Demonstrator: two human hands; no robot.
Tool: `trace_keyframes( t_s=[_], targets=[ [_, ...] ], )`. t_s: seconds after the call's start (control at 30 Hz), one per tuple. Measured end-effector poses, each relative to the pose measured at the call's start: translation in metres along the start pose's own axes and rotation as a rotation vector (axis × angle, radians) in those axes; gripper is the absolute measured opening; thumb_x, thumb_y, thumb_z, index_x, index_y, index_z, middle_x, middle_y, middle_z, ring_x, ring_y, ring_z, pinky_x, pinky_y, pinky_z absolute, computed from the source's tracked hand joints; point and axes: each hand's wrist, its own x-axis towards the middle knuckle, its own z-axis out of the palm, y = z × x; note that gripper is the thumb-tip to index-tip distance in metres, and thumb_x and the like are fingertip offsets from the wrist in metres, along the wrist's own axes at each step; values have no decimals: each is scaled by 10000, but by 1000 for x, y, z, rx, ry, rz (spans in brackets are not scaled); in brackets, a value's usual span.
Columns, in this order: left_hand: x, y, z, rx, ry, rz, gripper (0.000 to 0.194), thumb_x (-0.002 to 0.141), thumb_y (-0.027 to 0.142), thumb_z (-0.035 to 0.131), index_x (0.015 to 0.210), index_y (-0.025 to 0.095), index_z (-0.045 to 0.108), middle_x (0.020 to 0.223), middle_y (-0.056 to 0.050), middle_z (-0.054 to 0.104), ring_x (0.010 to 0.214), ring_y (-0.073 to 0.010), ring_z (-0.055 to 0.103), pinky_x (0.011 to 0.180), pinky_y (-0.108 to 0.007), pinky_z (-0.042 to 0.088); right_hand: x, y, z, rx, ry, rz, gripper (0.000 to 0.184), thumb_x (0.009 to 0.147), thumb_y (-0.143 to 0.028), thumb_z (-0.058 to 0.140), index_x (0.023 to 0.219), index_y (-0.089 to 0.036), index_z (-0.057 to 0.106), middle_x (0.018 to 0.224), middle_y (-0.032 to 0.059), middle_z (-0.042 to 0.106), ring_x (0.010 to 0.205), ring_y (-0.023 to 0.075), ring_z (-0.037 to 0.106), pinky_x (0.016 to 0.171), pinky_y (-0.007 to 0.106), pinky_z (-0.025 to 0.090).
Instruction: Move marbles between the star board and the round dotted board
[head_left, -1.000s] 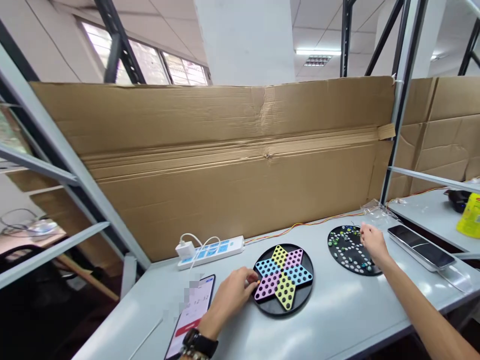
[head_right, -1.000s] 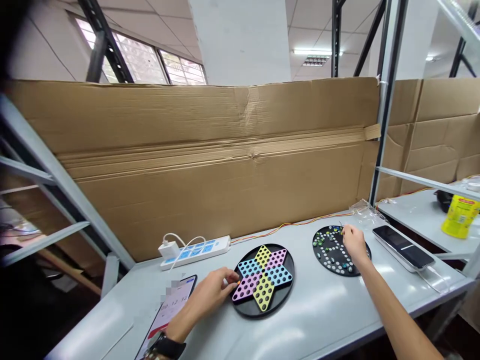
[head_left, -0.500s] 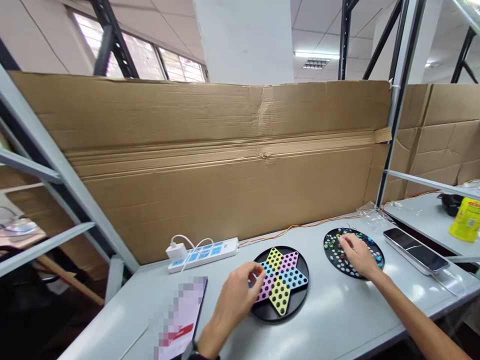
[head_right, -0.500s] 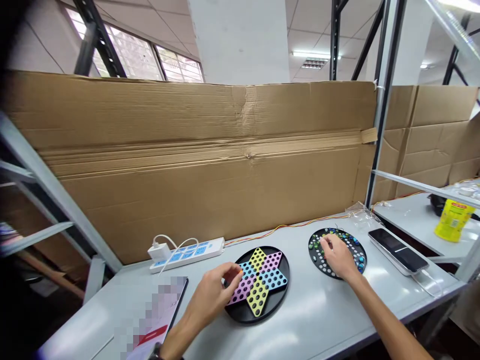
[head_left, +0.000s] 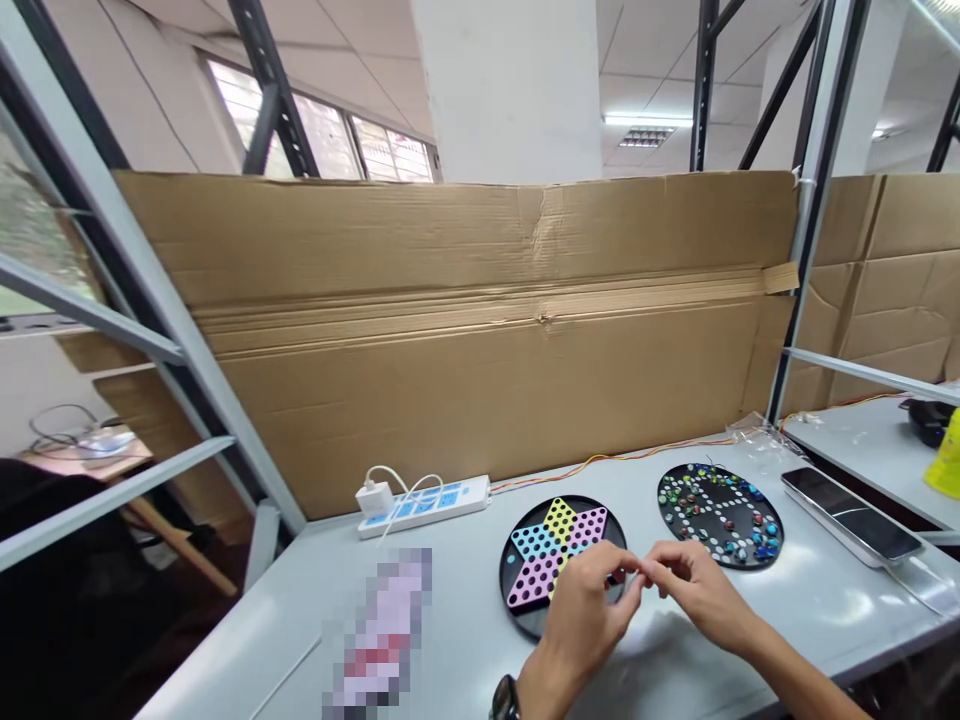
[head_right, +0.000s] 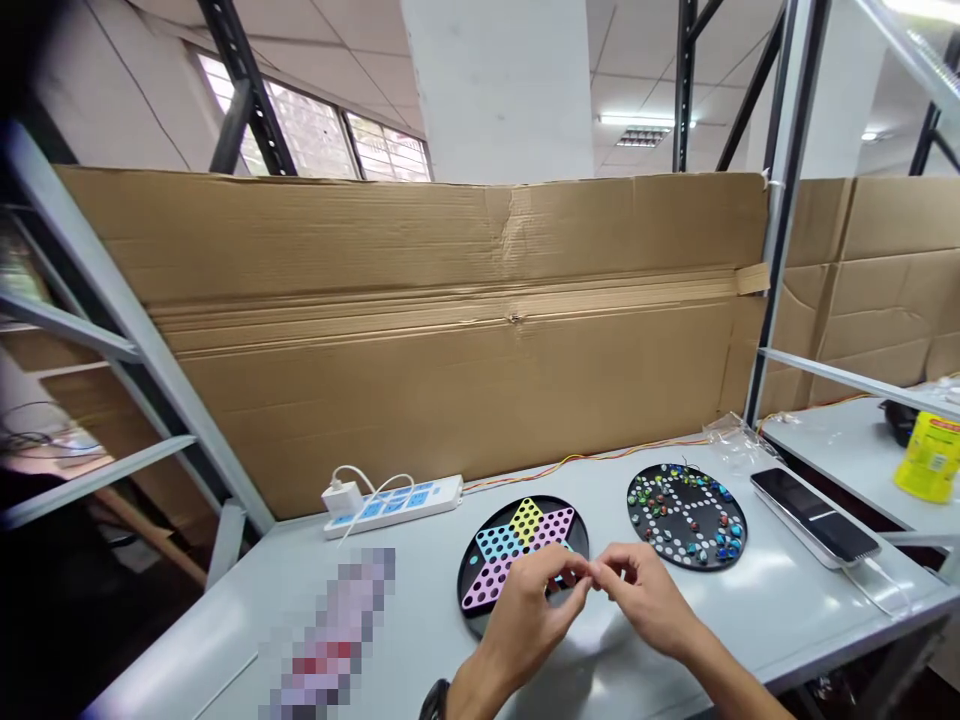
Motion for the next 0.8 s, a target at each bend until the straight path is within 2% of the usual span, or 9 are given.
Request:
trace_keyframes(
  t_s=[0.07,0.17,0.27,0.37,0.5,0.6,0.73,0.8],
  targets=[
    [-1,1,-2,10,-71,-57,181,1016,268,899,1111,399,981,1064,-69,977,974,-312,945,957,-445,799,1,6,-14,-87,67,-10,714,1035,-932,811,784,-267,872,770,65,798,738,253,638,729,379,540],
    [-4,-3,-13,13,-137,-136,172,1053,334,871,1166,432,956,1214,-104,971,1106,-335,941,1066,-484,798,7,19,-47,-269,235,-27,644,1045,-864,773,765,-290,853,791,84,841,769,288,704,811,433,618],
    [-8,-16,-30,36,-103,-196,151,1069,377,788,1102,411,931,1203,-96,967,1114,-356,931,1097,-520,791,15,38,-85,-427,357,32,592,991,-854,729,790,-311,854,849,112,891,810,332,777,849,478,659],
    [-10,-36,-52,77,-18,-243,222,1082,471,723,1078,379,925,1197,-88,977,1067,-362,923,1094,-537,783,20,57,-113,-552,414,115,528,943,-815,711,798,-317,813,915,135,919,886,365,843,908,507,686],
    [-10,-67,-79,162,104,-326,320,1043,562,678,1059,347,913,1177,-81,987,1015,-353,909,1037,-506,778,20,74,-128,-634,415,147,434,925,-722,721,844,-306,814,1056,170,954,1066,411,903,1067,570,725],
    [-14,-88,-93,226,178,-393,375,1022,608,645,1066,336,900,1195,-75,992,999,-338,901,1024,-486,768,20,79,-133,-569,500,128,444,939,-725,689,904,-306,831,1144,198,974,1144,435,915,1165,632,732],
    [-23,-106,-96,249,224,-449,401,1005,626,600,1032,330,870,1170,-89,981,1005,-347,904,999,-481,759,24,78,-144,-481,614,104,490,940,-724,598,928,-304,850,1155,210,986,1143,442,909,1160,629,738],
    [-27,-111,-95,251,234,-468,406,1003,641,593,1014,340,865,1153,-84,977,1004,-353,906,989,-481,764,23,76,-152,-474,629,117,485,942,-723,599,910,-307,846,1127,201,986,1133,440,904,1117,602,745]
  ],
)
